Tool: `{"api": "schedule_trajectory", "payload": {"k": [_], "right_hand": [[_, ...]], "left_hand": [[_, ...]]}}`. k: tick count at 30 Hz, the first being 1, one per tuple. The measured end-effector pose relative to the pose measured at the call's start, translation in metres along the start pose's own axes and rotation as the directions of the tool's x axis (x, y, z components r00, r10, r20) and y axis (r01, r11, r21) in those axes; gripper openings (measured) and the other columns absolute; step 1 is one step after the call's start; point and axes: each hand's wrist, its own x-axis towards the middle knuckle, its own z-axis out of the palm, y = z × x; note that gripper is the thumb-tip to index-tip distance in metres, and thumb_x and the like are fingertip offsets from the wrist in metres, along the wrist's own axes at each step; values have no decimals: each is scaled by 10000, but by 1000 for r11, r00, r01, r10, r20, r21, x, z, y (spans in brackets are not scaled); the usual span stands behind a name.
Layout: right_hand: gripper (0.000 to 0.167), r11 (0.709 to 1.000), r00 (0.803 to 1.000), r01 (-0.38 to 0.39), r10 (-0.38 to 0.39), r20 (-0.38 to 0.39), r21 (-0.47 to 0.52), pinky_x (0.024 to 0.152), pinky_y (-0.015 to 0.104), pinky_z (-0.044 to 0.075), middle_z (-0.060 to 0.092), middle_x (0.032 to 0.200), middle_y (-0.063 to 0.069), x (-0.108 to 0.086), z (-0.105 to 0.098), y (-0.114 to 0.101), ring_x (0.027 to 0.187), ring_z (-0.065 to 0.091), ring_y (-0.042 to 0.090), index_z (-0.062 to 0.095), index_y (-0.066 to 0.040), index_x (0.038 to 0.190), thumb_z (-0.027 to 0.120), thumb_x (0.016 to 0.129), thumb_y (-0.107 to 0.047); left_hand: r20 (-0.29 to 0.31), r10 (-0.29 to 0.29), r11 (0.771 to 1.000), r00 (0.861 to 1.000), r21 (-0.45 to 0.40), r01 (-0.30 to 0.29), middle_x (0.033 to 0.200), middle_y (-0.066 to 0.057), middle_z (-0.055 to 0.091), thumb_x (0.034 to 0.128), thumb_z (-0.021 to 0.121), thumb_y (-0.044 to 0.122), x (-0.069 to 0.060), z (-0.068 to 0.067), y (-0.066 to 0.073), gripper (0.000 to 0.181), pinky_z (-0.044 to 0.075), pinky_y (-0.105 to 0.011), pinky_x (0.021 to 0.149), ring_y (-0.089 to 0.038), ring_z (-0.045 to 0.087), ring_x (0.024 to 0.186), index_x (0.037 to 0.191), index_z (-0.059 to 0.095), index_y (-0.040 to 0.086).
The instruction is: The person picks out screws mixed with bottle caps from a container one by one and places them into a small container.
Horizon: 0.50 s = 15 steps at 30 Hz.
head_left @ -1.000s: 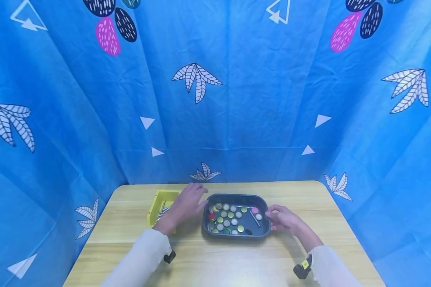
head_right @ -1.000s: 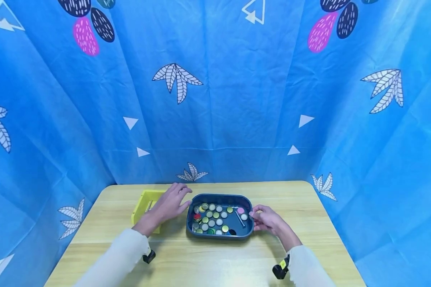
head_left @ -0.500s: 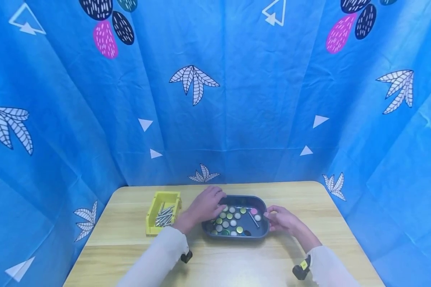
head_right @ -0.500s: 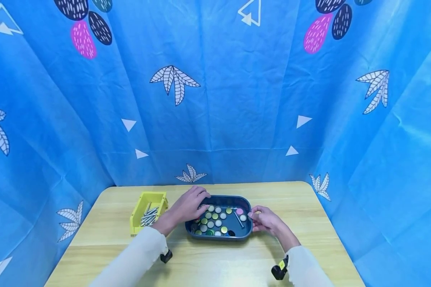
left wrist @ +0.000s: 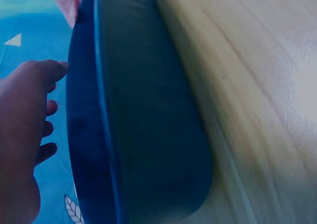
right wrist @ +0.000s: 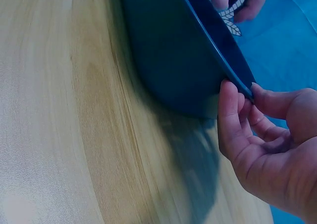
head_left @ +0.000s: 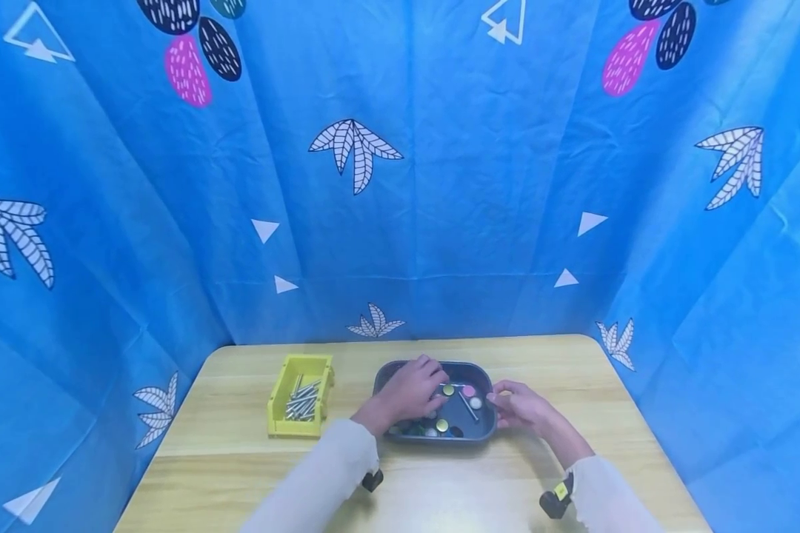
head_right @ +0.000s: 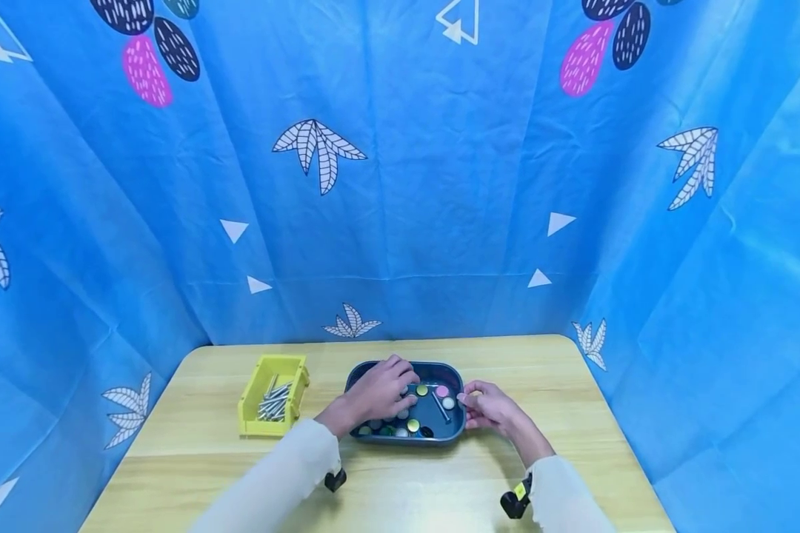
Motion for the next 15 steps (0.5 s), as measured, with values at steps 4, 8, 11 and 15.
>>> {"api": "schedule_trajectory", "payload": {"k": [4, 8, 11, 15], "right_hand": [[217, 1000, 1000, 6, -6, 13, 17, 773, 317, 620, 673, 992, 125, 2, -1, 1, 881, 682, 224, 518, 9, 1182, 574, 1031, -137], [195, 1000, 1000, 6, -7, 22, 28, 768, 313, 619, 670, 965, 108, 4, -1, 2, 868, 682, 215, 520, 2, 1174, 563, 1034, -126], [188, 1000, 1000, 3, -4, 23, 27, 763, 306, 613, 669, 956, 97, 5, -2, 3, 862, 681, 207, 527, -5, 1171, 564, 1033, -128], [204, 1000, 999, 8, -9, 38, 26, 772, 306, 610, 664, 980, 99, 5, -3, 4, 872, 681, 207, 519, -4, 1178, 565, 1035, -142]], "left_hand": [[24, 22, 999, 999, 47, -23, 1242, 25, 660, 1006, 601, 459, 5, 4, 7, 376, 524, -331, 1074, -167, 581, 1199, 1278, 666, 208], [77, 31, 997, 997, 65, -36, 1266, 23, 654, 1021, 570, 472, 9, 8, 14, 393, 533, -351, 1072, -167, 575, 1208, 1310, 650, 218], [123, 29, 997, 992, 61, -37, 1268, 30, 653, 1024, 562, 480, 14, 9, 20, 391, 543, -346, 1042, -163, 572, 1188, 1311, 654, 231], [166, 43, 994, 985, 87, -58, 1270, 36, 642, 1018, 574, 488, 21, 10, 29, 396, 551, -326, 999, -159, 572, 1167, 1340, 632, 263]]}}
